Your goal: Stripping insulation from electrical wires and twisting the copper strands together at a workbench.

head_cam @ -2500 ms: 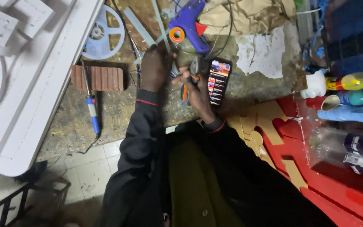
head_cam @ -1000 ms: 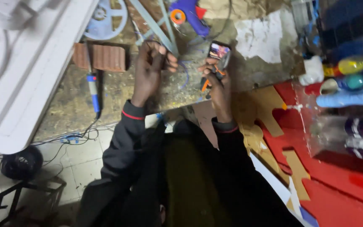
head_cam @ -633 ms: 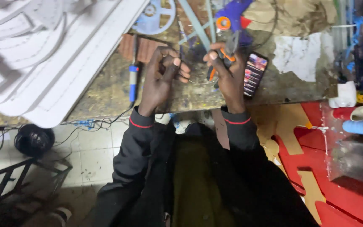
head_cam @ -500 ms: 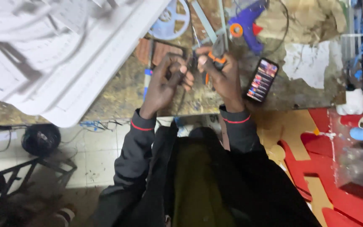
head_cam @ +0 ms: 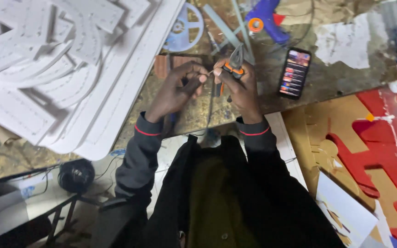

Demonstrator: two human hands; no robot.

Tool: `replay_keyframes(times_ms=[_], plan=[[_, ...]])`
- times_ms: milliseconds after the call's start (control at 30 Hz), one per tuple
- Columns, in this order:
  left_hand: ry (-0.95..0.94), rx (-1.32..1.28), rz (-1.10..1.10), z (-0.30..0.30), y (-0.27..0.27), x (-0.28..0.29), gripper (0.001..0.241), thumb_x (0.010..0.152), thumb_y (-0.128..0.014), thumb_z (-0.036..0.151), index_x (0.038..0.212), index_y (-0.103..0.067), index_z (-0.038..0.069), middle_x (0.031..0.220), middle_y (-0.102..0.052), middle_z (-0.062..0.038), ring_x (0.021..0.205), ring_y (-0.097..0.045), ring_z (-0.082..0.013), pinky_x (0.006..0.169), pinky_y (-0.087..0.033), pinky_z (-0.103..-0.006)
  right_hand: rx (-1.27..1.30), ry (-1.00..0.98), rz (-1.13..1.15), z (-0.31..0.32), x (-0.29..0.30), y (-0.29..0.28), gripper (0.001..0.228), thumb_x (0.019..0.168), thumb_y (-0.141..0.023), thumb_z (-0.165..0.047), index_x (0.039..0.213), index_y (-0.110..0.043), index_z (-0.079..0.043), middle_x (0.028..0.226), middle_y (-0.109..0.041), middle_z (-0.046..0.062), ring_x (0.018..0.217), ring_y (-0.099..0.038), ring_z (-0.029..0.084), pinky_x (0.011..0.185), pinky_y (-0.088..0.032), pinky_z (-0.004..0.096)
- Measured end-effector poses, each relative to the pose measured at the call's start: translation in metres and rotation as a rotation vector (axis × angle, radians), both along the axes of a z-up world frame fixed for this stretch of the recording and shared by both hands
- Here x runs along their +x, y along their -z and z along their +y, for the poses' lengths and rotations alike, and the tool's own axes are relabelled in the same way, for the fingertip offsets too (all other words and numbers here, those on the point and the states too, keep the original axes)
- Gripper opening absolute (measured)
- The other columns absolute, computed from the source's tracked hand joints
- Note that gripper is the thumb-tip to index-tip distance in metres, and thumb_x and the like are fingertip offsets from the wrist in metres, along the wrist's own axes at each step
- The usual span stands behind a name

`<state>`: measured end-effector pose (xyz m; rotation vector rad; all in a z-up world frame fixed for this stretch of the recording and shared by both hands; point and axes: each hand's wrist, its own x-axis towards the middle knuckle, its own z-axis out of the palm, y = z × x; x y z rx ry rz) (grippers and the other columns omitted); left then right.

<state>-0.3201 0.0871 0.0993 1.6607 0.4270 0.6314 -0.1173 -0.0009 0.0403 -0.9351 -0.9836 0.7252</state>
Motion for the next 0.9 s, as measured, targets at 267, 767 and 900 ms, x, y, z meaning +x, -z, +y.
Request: replay_keyframes(times_ms=[267, 767, 900], plan=[[0.13, 0.112, 0.265, -0.016, -0.016, 0.031, 0.019, 0.116, -0.069, 0.021, 0.112, -0.081, 0.008, 0.072, -0.072, -0.012, 0.075, -0.066, -0.0198, 0.074, -0.056, -0.0391, -0.089, 0.231, 0.044, -0.023, 0.079, 0.018, 0.013, 0.105, -0.079, -0.012, 0.11, -0.075, -0.001, 0.073, -0.066, 0.014, 0.075, -0.075, 0.022, 0.06, -0.057, 0.027], [-0.256, -0.251, 0.192, -0.031, 0.093, 0.08, 0.019, 0.117, -0.068, 0.016, 0.117, -0.078, 0.0, 0.077, -0.076, -0.012, 0.069, -0.077, -0.02, 0.066, -0.06, -0.0318, -0.365, 0.236, 0.149, 0.022, 0.176, 0.037, 0.024, 0.101, -0.087, -0.025, 0.112, -0.073, -0.009, 0.082, -0.07, 0.011, 0.078, -0.077, 0.023, 0.067, -0.052, 0.032], [-0.437, -0.211, 0.014, -0.022, 0.039, 0.089, 0.016, 0.117, -0.068, 0.009, 0.121, -0.074, -0.005, 0.087, -0.076, -0.015, 0.075, -0.075, -0.0199, 0.071, -0.062, -0.0332, -0.445, 0.225, 0.317, 0.07, 0.198, 0.046, 0.029, 0.094, -0.09, -0.037, 0.105, -0.074, -0.014, 0.094, -0.084, 0.012, 0.084, -0.083, 0.025, 0.073, -0.04, 0.04]])
